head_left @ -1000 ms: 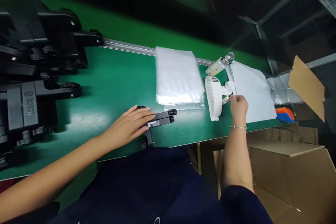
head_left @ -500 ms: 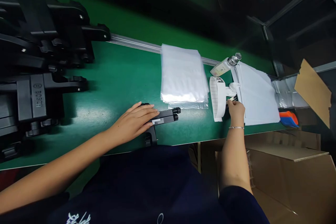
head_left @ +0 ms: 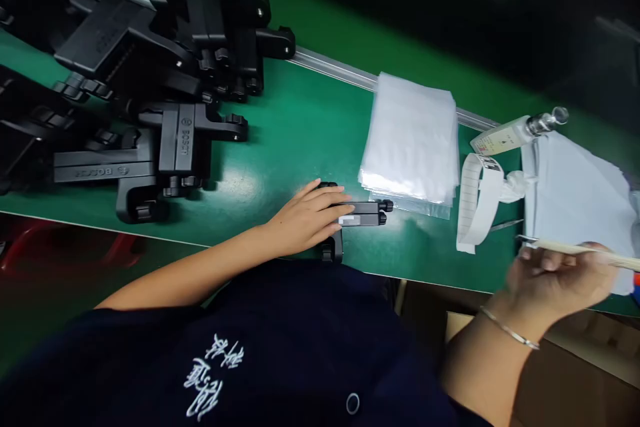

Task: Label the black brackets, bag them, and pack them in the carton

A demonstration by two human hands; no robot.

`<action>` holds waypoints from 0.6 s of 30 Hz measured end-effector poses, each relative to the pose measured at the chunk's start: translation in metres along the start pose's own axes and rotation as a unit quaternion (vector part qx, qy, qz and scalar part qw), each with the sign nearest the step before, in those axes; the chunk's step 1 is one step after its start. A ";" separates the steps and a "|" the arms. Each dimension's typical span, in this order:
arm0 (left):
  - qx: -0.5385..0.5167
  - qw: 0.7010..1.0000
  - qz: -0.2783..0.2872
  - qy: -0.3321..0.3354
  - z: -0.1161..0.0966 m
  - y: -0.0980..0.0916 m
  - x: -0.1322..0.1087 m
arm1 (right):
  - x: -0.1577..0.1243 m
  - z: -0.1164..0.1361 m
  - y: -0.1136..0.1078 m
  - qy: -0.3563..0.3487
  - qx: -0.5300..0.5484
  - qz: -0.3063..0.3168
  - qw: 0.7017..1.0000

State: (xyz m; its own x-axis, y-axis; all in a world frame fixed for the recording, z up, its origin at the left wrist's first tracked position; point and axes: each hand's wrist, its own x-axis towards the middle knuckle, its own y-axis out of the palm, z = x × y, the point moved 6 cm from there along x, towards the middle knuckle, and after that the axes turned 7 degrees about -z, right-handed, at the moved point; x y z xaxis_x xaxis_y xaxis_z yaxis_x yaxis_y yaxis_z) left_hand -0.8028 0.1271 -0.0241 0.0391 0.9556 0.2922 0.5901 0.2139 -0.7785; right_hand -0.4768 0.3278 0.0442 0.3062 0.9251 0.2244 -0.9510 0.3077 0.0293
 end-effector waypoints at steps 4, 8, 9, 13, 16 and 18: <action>-0.005 1.000 0.018 -0.001 -0.007 0.008 0.006 | -0.083 -0.006 0.057 0.124 0.101 0.204 0.966; -0.007 1.000 0.017 -0.001 -0.005 0.013 0.007 | -0.134 -0.014 0.083 0.172 0.094 0.309 0.931; -0.007 1.000 0.014 0.001 -0.005 0.013 0.006 | -0.140 -0.013 0.082 0.153 0.073 0.312 0.935; -0.009 1.000 0.002 0.007 -0.003 0.011 0.006 | -0.153 -0.005 0.072 0.013 -0.132 0.308 0.942; -0.012 1.000 0.001 0.004 -0.003 0.011 0.006 | -0.159 -0.002 0.074 -0.045 -0.243 0.337 0.908; -0.015 1.000 0.001 0.001 -0.003 0.012 0.007 | -0.161 -0.001 0.079 -0.060 -0.264 0.351 0.896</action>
State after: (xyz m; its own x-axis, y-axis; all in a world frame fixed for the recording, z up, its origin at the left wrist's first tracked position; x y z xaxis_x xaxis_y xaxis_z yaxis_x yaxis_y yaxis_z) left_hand -0.7935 0.1354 -0.0299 0.0431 0.9555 0.2917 0.6135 0.2051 -0.7626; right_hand -0.6009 0.2037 0.0090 -0.3974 0.9109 0.1108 -0.7455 -0.2501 -0.6178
